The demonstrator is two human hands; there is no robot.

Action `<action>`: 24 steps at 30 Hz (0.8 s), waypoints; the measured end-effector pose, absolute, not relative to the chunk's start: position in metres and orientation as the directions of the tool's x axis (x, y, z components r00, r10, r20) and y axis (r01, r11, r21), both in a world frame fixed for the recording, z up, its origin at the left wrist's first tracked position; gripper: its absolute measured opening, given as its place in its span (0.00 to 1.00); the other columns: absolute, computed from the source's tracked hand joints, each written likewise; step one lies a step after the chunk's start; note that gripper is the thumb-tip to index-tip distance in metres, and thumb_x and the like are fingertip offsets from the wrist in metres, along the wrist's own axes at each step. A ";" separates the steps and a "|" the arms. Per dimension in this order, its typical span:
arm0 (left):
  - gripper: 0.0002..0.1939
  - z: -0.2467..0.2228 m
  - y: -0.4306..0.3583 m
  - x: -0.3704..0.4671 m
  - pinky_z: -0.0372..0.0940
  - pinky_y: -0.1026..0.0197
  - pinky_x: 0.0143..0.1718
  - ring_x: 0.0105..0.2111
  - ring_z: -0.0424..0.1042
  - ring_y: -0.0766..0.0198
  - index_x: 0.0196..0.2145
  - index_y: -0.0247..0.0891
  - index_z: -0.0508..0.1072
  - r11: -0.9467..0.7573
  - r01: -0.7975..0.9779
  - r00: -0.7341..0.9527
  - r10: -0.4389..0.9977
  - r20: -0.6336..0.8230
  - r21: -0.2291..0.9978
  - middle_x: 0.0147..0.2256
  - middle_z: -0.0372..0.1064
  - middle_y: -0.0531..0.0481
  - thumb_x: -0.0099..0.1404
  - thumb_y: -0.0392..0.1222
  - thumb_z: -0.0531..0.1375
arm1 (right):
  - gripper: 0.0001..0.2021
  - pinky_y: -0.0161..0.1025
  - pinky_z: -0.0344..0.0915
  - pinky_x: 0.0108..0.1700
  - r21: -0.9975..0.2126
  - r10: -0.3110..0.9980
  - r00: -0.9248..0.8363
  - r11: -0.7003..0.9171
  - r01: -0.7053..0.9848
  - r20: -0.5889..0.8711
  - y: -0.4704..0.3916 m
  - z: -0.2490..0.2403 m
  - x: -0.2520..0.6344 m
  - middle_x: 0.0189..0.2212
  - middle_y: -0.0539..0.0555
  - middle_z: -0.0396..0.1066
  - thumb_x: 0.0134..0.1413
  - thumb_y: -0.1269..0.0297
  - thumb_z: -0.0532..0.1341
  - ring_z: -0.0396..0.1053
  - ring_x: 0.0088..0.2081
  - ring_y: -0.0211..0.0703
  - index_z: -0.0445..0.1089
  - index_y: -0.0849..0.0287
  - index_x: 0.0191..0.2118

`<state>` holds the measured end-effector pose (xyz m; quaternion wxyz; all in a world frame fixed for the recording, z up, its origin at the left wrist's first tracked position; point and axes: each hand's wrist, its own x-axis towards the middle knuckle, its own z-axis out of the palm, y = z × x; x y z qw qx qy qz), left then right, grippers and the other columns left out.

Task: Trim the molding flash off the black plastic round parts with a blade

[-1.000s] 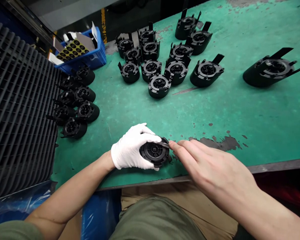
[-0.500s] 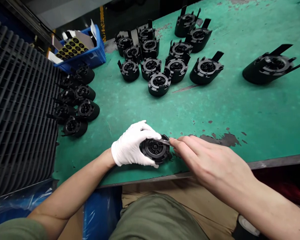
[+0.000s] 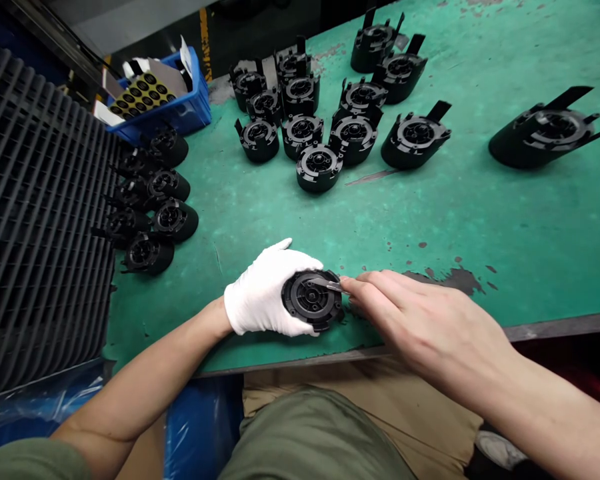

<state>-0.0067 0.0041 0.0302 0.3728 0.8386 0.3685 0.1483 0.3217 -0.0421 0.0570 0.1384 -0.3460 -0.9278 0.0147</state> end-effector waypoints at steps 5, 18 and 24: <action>0.51 0.030 0.003 -0.007 0.54 0.23 0.94 0.67 0.90 0.34 0.70 0.45 0.83 -0.444 0.495 0.676 0.737 -0.010 0.747 0.65 0.91 0.38 0.57 0.69 0.87 | 0.18 0.48 0.69 0.33 -0.187 0.676 -0.688 0.735 0.652 0.263 -0.044 0.057 0.317 0.47 0.58 0.89 0.91 0.66 0.59 0.85 0.40 0.53 0.85 0.53 0.70; 0.51 0.025 0.003 -0.008 0.55 0.22 0.93 0.68 0.89 0.32 0.71 0.47 0.84 -0.460 0.502 0.685 0.728 -0.013 0.733 0.64 0.90 0.39 0.59 0.75 0.85 | 0.11 0.46 0.80 0.41 -0.163 0.651 -0.683 0.752 0.638 0.330 -0.046 0.059 0.315 0.49 0.60 0.88 0.90 0.69 0.63 0.89 0.44 0.52 0.79 0.62 0.67; 0.48 0.029 0.004 -0.006 0.57 0.24 0.93 0.67 0.90 0.33 0.69 0.44 0.85 -0.478 0.491 0.693 0.721 0.006 0.728 0.64 0.91 0.37 0.62 0.75 0.84 | 0.23 0.45 0.79 0.40 0.008 0.593 -0.752 0.783 0.621 0.286 -0.047 0.070 0.315 0.49 0.60 0.87 0.86 0.80 0.52 0.87 0.45 0.52 0.74 0.62 0.73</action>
